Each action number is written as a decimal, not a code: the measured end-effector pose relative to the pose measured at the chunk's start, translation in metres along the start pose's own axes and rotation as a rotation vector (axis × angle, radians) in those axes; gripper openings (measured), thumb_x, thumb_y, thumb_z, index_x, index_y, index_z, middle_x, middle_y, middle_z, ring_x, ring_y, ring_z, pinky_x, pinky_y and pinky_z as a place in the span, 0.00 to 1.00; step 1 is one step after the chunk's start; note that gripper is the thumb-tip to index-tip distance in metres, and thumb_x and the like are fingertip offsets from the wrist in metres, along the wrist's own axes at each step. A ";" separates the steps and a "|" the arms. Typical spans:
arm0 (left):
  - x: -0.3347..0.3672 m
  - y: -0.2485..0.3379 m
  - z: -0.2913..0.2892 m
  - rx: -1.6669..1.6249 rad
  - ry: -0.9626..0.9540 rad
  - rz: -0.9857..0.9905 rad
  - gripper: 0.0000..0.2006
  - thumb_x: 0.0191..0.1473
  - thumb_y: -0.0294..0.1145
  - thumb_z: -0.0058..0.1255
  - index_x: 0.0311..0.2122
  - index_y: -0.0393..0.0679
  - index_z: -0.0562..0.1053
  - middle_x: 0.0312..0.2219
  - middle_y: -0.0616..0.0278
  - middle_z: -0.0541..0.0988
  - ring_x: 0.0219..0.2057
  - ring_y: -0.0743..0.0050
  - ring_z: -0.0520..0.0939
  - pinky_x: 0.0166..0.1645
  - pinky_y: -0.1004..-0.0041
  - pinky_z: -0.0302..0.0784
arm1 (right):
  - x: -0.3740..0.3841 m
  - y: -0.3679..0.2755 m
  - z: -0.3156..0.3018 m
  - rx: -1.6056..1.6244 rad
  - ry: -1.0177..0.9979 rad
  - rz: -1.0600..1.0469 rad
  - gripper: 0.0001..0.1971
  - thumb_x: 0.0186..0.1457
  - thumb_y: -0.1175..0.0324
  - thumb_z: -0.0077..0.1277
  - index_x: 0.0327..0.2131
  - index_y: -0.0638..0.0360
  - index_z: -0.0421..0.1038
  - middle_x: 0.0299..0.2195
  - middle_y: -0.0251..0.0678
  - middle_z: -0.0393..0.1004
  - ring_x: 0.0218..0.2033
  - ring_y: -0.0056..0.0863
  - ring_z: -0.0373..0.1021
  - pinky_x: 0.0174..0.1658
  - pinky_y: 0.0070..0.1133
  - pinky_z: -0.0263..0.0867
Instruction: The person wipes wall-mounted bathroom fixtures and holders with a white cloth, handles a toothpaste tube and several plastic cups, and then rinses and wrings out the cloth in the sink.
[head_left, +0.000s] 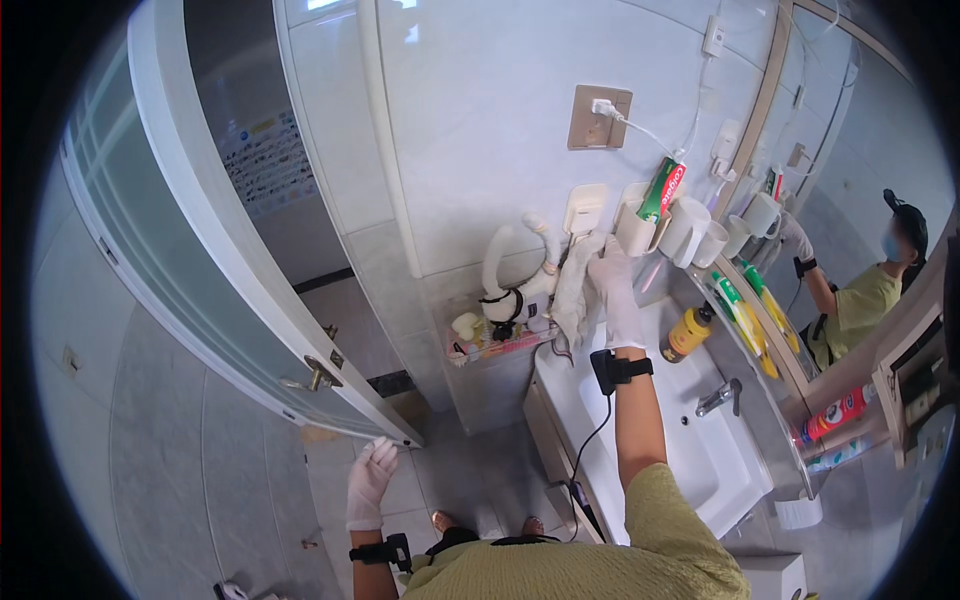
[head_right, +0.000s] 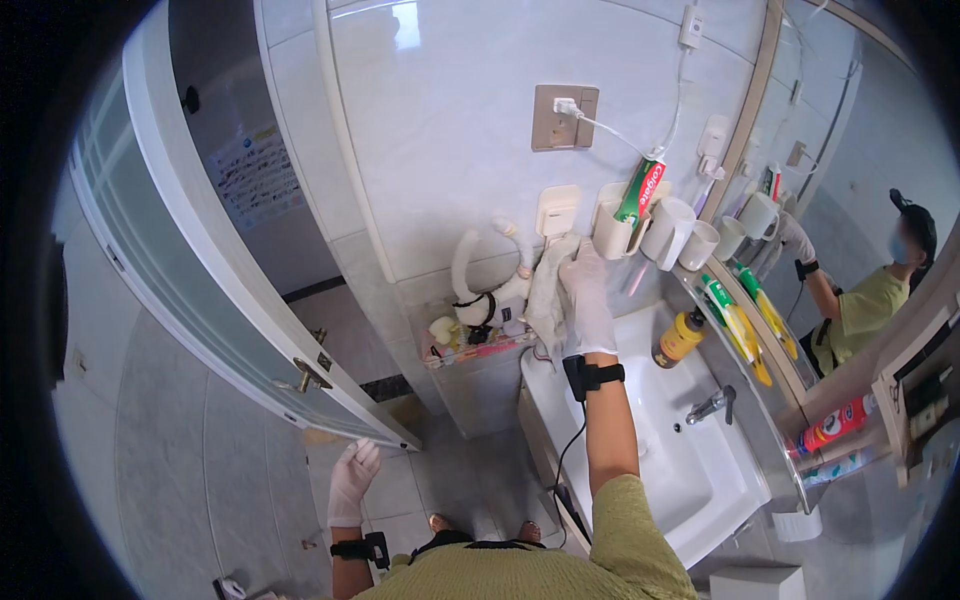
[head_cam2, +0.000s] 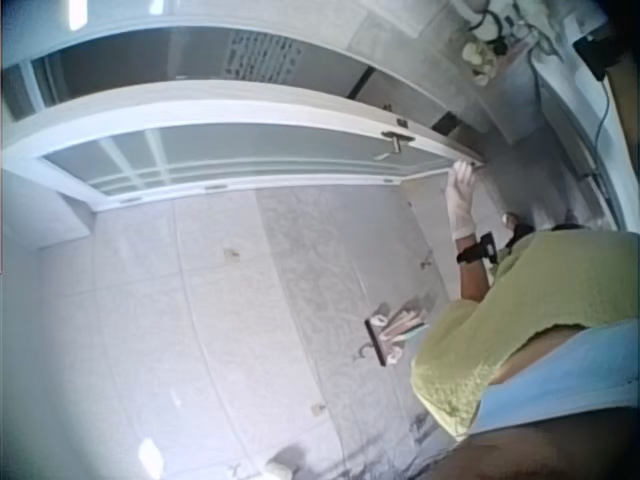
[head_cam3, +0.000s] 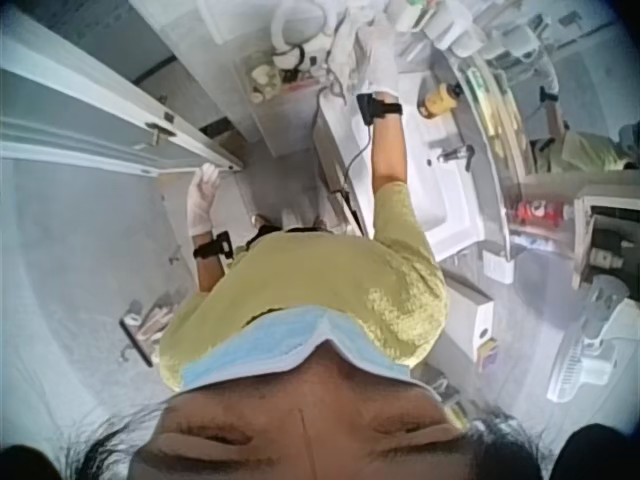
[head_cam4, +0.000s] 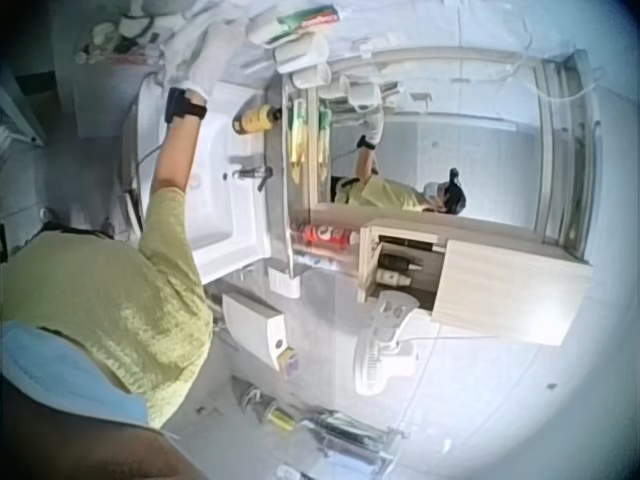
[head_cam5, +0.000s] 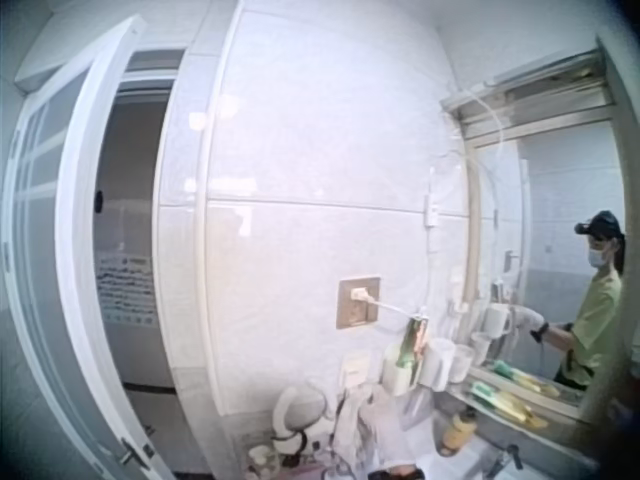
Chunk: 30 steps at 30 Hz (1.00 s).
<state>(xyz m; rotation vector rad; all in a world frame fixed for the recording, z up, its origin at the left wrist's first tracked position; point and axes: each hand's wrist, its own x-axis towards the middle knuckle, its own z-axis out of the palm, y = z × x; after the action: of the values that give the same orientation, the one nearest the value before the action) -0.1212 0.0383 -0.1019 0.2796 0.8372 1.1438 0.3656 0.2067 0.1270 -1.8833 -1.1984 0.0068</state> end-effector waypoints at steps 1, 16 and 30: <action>0.001 0.000 -0.001 -0.003 -0.002 -0.004 0.17 0.59 0.38 0.40 0.49 0.39 0.67 0.42 0.59 0.76 0.43 0.67 0.76 0.47 0.67 0.69 | 0.001 0.000 0.001 -0.001 0.006 0.004 0.16 0.48 0.66 0.45 0.42 0.57 0.71 0.33 0.45 0.75 0.37 0.39 0.72 0.41 0.27 0.66; 0.003 -0.002 -0.004 0.024 0.059 0.001 0.17 0.58 0.39 0.40 0.49 0.41 0.67 0.43 0.60 0.76 0.44 0.67 0.75 0.48 0.67 0.66 | -0.056 -0.011 0.006 0.543 0.200 -0.017 0.18 0.51 0.72 0.41 0.46 0.67 0.65 0.37 0.48 0.72 0.39 0.35 0.70 0.44 0.25 0.64; -0.001 -0.008 0.000 0.005 0.049 -0.032 0.17 0.58 0.39 0.41 0.49 0.41 0.67 0.44 0.60 0.75 0.45 0.63 0.74 0.51 0.63 0.65 | -0.121 0.048 -0.058 1.574 -0.141 0.205 0.15 0.58 0.66 0.44 0.48 0.60 0.62 0.40 0.33 0.68 0.39 0.21 0.66 0.41 0.19 0.65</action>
<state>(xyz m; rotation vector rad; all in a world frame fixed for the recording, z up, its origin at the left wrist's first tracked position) -0.1157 0.0343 -0.1061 0.2420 0.8849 1.1232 0.3606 0.0722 0.0802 -0.5641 -0.6260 0.9203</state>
